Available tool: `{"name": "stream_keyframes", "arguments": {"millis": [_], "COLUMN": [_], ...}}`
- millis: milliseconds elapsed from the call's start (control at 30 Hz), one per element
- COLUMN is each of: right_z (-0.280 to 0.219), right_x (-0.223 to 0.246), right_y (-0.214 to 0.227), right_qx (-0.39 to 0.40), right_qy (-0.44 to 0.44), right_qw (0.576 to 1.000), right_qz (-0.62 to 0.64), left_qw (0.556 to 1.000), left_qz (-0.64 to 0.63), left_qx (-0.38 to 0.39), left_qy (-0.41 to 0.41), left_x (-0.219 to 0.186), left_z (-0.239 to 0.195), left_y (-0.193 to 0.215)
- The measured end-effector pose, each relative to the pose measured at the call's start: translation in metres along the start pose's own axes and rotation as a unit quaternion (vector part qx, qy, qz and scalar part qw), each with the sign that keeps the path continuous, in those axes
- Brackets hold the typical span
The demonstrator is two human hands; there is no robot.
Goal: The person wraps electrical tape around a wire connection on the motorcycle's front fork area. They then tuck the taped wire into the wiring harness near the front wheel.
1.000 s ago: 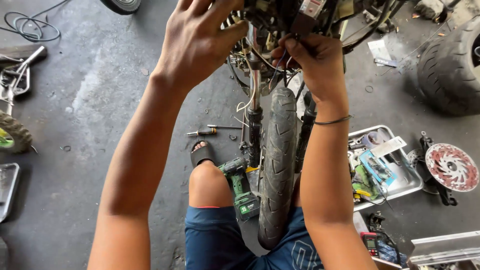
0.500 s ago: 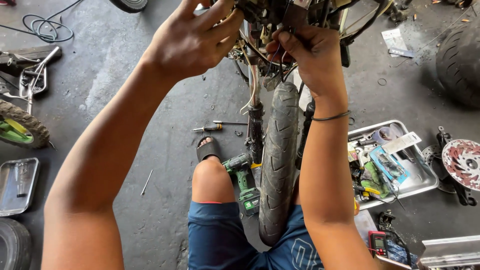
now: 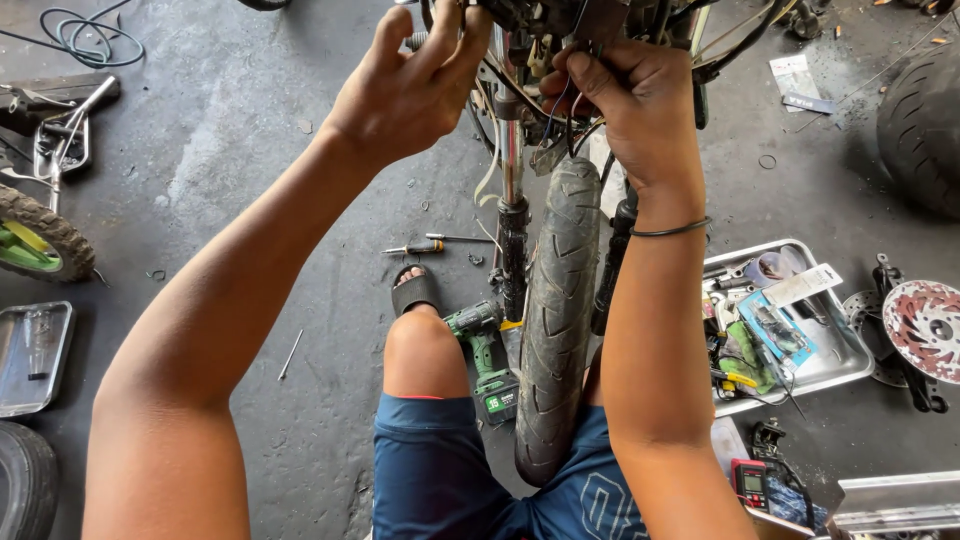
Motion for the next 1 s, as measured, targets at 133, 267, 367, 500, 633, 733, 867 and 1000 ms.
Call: {"name": "stream_keyframes", "arguments": {"millis": [133, 267, 367, 500, 633, 733, 867, 1000], "right_z": [0.000, -0.001, -0.001, 0.000, -0.001, -0.002, -0.002, -0.002], "right_x": [0.001, 0.003, 0.004, 0.006, 0.004, 0.006, 0.008, 0.009], "right_y": [-0.001, -0.003, -0.003, -0.004, -0.003, -0.003, -0.003, -0.004], "right_qx": [0.013, 0.025, 0.020, 0.017, 0.029, 0.027, 0.021, 0.021], "right_qy": [0.026, 0.044, 0.037, 0.034, 0.050, 0.042, 0.033, 0.041], "right_qw": [1.000, 0.999, 0.999, 0.999, 0.998, 0.998, 0.999, 0.998], "right_qz": [-0.001, -0.014, -0.015, -0.037, -0.031, -0.026, -0.017, -0.043], "left_qw": [0.999, 0.989, 0.918, 0.496, 0.402, 0.416, 0.263, 0.311], "left_qz": [-0.005, -0.051, -0.116, -0.456, -0.510, -0.528, -0.569, -0.515], "left_qx": [0.011, -0.082, -0.152, -0.203, -0.109, -0.118, -0.237, -0.196], "left_qy": [0.034, 0.110, 0.348, 0.711, 0.753, 0.731, 0.742, 0.774], "left_x": [-0.006, -0.046, -0.072, -0.100, -0.133, -0.133, -0.130, -0.123], "left_z": [-0.009, -0.019, -0.019, -0.017, -0.009, -0.008, -0.014, -0.020], "left_y": [-0.008, -0.037, -0.041, -0.035, -0.052, -0.056, -0.050, -0.018]}}
Point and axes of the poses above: each hand's wrist, its own z-axis towards the middle knuckle, its own y-axis out of the back of the hand, x = y × z, the point moved 4 cm from there along z, towards the middle knuckle, and after that the axes turned 1 degree about x, right-handed, at the moved point
